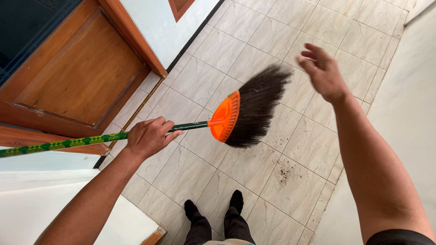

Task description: The person sweeps debris on a tiled floor using a broom by hand, moving the debris into a pile along a hallway and near a doorway.

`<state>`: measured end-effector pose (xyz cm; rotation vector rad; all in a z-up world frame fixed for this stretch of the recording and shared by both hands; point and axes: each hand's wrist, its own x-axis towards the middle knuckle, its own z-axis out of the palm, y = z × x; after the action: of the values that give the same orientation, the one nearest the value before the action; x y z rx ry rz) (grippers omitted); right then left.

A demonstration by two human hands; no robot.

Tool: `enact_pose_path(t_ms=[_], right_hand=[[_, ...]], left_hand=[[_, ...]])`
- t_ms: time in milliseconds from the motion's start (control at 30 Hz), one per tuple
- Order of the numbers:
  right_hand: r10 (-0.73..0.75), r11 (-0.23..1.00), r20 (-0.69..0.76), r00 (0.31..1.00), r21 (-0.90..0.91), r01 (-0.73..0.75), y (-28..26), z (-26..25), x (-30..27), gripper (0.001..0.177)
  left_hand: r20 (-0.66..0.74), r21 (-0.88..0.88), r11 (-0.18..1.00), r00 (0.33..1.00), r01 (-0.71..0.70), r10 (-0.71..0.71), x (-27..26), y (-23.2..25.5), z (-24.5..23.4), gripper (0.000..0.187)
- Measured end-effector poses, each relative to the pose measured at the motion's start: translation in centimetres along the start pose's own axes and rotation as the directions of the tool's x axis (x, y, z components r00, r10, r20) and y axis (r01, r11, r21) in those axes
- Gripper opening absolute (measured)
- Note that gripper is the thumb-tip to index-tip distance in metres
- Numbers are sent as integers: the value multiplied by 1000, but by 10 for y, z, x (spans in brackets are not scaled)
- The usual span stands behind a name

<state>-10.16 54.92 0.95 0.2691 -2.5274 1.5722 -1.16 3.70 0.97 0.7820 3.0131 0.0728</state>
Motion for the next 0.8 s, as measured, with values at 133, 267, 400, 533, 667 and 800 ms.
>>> enact_pose_path(t_ms=[133,267,400,533,667,800], right_hand=[[143,917,254,957,-398,-31,-29,31,4,55],[417,775,200,887,-589,-231,-1,35,-4,28],[463,842,-37,885,-293,-453,49,6,-14,25],[443,896,-163,881,86,-435,47,-7,-19,42],[300,918,11,954,270,-291,-9,8,-16,27],[185,964,154,971,165,-210,-40,27,-11,25]], left_hand=[[-27,100,993,998,-57,60,5,5,-2,37],[-51,132,989,996,-60,67,4,1,-3,36],[-72,123,992,997,-15,24,-5,-4,-6,38],[-44,76,996,998,41,-38,-9,0,-11,39],[-59,15,1000,998,19,-18,-5,7,-11,37],[-18,-13,1000,1000,10,-10,-6,11,-10,38]])
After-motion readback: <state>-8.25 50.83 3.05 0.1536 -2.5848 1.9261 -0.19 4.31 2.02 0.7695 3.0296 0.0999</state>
